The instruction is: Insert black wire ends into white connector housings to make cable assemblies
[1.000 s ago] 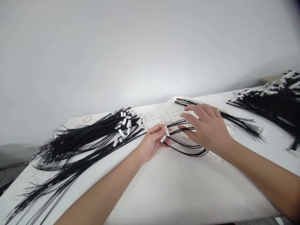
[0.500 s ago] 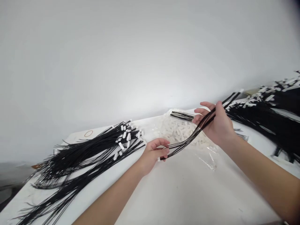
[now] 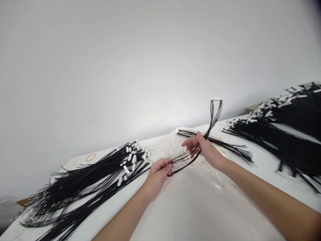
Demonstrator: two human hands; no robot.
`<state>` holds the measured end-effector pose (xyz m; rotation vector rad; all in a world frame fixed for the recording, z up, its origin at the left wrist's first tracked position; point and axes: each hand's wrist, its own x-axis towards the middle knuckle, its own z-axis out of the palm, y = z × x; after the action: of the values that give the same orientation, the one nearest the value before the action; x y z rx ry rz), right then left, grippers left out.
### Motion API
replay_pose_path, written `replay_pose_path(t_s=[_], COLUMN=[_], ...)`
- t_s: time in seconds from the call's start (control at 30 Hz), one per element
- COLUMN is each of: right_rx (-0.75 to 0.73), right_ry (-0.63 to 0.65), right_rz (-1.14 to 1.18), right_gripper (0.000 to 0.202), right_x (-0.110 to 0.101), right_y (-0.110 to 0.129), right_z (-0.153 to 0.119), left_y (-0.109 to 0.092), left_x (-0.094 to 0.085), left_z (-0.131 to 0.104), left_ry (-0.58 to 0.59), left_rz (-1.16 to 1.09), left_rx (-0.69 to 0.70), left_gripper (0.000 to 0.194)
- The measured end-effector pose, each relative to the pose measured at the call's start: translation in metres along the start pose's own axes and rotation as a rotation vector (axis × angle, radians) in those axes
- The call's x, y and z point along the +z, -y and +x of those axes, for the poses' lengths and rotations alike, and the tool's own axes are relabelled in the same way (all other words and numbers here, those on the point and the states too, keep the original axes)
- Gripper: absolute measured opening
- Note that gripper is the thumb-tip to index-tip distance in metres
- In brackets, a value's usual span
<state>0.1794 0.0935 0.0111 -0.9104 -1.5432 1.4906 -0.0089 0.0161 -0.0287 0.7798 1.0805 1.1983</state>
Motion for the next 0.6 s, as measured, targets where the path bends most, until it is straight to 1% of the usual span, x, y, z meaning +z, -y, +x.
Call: replay_pose_path(t_s=[0.07, 0.1, 0.2, 0.27, 0.33, 0.37, 0.4, 0.43, 0.6], right_rx=[0.01, 0.026, 0.046, 0.01, -0.034, -0.06, -0.103, -0.133, -0.247], right_ry=[-0.079, -0.115, -0.255, -0.386, -0.496, -0.555, -0.679, -0.753, -1.093], right_rz=[-0.145, -0.156, 0.014, 0.139, 0.212, 0.248, 0.33, 0.361, 0.433], right_gripper=[0.066, 0.067, 0.069, 0.067, 0.065, 0.062, 0.057, 0.055, 0.054], right_x=[-0.006, -0.01, -0.024, -0.035, -0.048, -0.056, -0.065, -0.075, -0.133], right_y=[0.001, 0.002, 0.005, 0.006, 0.008, 0.009, 0.011, 0.012, 0.016], right_z=[0.001, 0.003, 0.012, 0.02, 0.027, 0.03, 0.033, 0.035, 0.036], left_y=[0.0, 0.0, -0.001, -0.002, -0.003, -0.004, -0.004, -0.004, -0.003], left_x=[0.0, 0.001, 0.001, 0.002, 0.002, 0.002, 0.001, 0.001, 0.0], left_z=[-0.001, -0.001, -0.003, -0.004, -0.005, -0.005, -0.005, -0.005, -0.005], left_ry=[-0.019, -0.024, -0.021, -0.017, -0.005, 0.003, 0.01, 0.018, 0.052], left_rz=[-0.039, -0.054, -0.076, -0.078, -0.078, -0.076, -0.071, -0.068, -0.052], left_rx=[0.011, 0.017, 0.045, 0.056, 0.054, 0.053, 0.052, 0.053, 0.056], left_gripper=[0.023, 0.025, 0.03, 0.032, 0.032, 0.031, 0.031, 0.03, 0.03])
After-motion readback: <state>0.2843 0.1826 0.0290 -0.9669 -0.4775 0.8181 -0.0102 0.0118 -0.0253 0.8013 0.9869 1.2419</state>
